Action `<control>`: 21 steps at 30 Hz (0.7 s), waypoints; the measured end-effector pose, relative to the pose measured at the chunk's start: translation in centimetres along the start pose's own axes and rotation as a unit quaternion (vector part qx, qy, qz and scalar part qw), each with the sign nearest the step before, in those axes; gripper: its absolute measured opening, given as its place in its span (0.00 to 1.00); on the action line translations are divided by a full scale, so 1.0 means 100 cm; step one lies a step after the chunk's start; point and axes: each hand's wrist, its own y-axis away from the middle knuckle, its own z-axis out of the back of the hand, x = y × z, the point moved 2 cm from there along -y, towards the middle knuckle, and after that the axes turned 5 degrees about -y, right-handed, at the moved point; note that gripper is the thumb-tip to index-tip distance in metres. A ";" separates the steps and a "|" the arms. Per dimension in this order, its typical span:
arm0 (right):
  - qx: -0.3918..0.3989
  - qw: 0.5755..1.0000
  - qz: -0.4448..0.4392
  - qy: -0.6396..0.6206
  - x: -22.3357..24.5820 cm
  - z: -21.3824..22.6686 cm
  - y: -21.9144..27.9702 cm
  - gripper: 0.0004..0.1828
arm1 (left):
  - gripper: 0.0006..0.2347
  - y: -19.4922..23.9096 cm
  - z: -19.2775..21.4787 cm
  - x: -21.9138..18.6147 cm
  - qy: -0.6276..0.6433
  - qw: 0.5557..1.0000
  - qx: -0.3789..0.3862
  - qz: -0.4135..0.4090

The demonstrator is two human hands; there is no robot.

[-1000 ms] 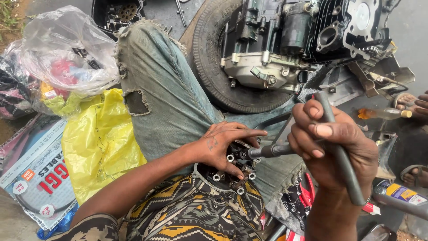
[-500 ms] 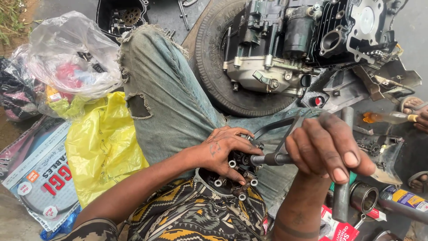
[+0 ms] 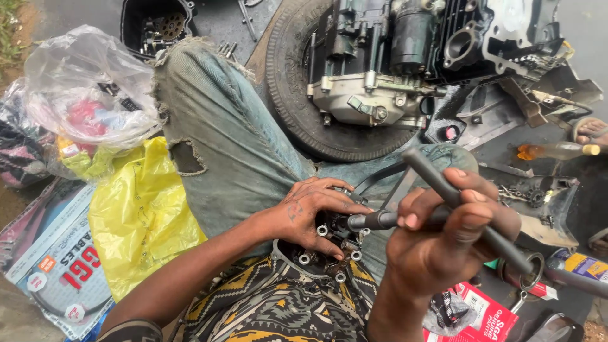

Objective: The person sits on the ground with a motorcycle engine casing on their lap and uses a large threaded-rod puller press to push a bearing or bushing out of the casing. They turn the T-handle bar, reposition the puller, and use a screwdriver to work on the part inside the casing.

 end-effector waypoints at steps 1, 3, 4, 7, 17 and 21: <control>-0.043 0.985 0.093 0.136 0.003 -0.011 -0.002 0.14 | 0.36 -0.002 0.000 -0.001 -0.007 1.000 0.005 0.002; -0.047 0.978 0.114 0.170 0.005 -0.006 -0.001 0.14 | 0.35 -0.003 -0.003 -0.001 -0.010 1.000 0.004 -0.001; -0.048 0.971 0.133 0.193 0.002 -0.007 -0.001 0.14 | 0.35 -0.001 0.001 0.001 -0.022 1.000 0.001 0.003; 0.053 0.992 0.099 0.063 0.005 0.018 -0.020 0.09 | 0.34 0.000 -0.004 0.001 -0.001 1.000 -0.010 -0.002; 0.138 0.978 0.153 0.029 0.013 0.033 -0.010 0.06 | 0.42 -0.007 -0.001 -0.007 -0.050 0.997 0.009 -0.062; 0.122 0.983 0.135 -0.024 0.014 0.043 -0.003 0.06 | 0.44 -0.014 -0.009 -0.017 -0.027 0.995 0.030 -0.086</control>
